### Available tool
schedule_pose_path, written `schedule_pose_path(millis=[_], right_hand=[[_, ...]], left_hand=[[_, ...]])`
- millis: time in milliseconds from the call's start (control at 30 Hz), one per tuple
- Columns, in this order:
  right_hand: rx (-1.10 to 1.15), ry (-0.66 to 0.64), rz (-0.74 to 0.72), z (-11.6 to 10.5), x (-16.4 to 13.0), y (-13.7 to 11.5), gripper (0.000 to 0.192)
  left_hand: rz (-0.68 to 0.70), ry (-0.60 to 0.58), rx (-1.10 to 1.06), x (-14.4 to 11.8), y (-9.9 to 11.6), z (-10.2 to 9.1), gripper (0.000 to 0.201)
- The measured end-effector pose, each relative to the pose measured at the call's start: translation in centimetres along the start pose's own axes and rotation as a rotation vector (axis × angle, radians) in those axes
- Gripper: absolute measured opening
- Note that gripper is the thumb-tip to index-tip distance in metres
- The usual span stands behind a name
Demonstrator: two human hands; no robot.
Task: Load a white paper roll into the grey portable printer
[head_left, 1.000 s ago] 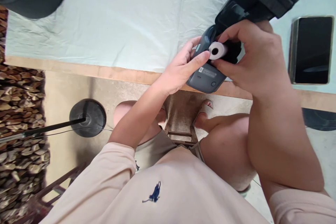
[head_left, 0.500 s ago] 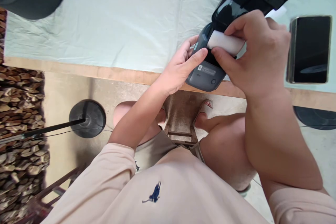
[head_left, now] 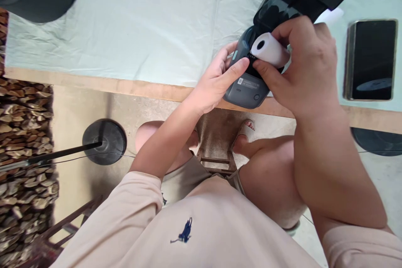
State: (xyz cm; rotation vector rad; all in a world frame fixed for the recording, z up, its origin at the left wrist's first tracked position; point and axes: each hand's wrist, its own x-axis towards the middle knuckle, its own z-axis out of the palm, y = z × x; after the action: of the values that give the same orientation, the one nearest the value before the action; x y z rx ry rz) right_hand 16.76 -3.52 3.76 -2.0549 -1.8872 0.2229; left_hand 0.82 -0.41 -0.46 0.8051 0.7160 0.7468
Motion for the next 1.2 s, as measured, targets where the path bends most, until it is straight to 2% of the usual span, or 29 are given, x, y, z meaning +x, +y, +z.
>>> schedule_pose_path(millis=[133, 267, 500, 567, 667, 767, 833, 933, 1067, 1200], right_hand=[[-0.084, 0.060, 0.047, 0.0, 0.0, -0.2, 0.034], [-0.104, 0.149, -0.001, 0.3, -0.2, 0.2, 0.034], [-0.063, 0.030, 0.002, 0.7, 0.2, 0.8, 0.030], [-0.030, 0.072, -0.035, 0.8, 0.2, 1.0, 0.025], [0.031, 0.209, -0.101, 0.8, 0.0, 1.0, 0.018], [0.037, 0.297, -0.148, 0.7, -0.3, 0.8, 0.033], [0.039, 0.318, -0.178, 0.7, -0.4, 0.6, 0.035], [0.020, 0.286, -0.178, 0.6, -0.2, 0.5, 0.022], [-0.039, 0.168, -0.031, 0.3, 0.2, 0.4, 0.034], [-0.066, 0.201, -0.022, 0.5, 0.3, 0.3, 0.018]], left_hand=[[-0.015, 0.015, -0.033, 0.0, 0.1, 0.0, 0.034], [-0.032, 0.010, -0.009, 0.0, 0.2, 0.1, 0.034], [0.004, -0.011, 0.084, 0.0, 0.0, 0.0, 0.034], [0.026, -0.024, 0.120, 0.1, -0.2, -0.1, 0.035], [0.052, -0.021, 0.116, 0.3, -0.3, -0.2, 0.034], [0.078, -0.005, 0.033, 0.4, -0.1, -0.2, 0.030], [0.086, -0.004, -0.018, 0.4, 0.0, -0.1, 0.028], [0.096, 0.010, -0.017, 0.2, 0.2, 0.2, 0.027], [0.063, 0.018, 0.007, -0.4, 0.2, 0.6, 0.031], [0.022, 0.044, -0.040, -0.6, 0.2, 0.8, 0.032]])
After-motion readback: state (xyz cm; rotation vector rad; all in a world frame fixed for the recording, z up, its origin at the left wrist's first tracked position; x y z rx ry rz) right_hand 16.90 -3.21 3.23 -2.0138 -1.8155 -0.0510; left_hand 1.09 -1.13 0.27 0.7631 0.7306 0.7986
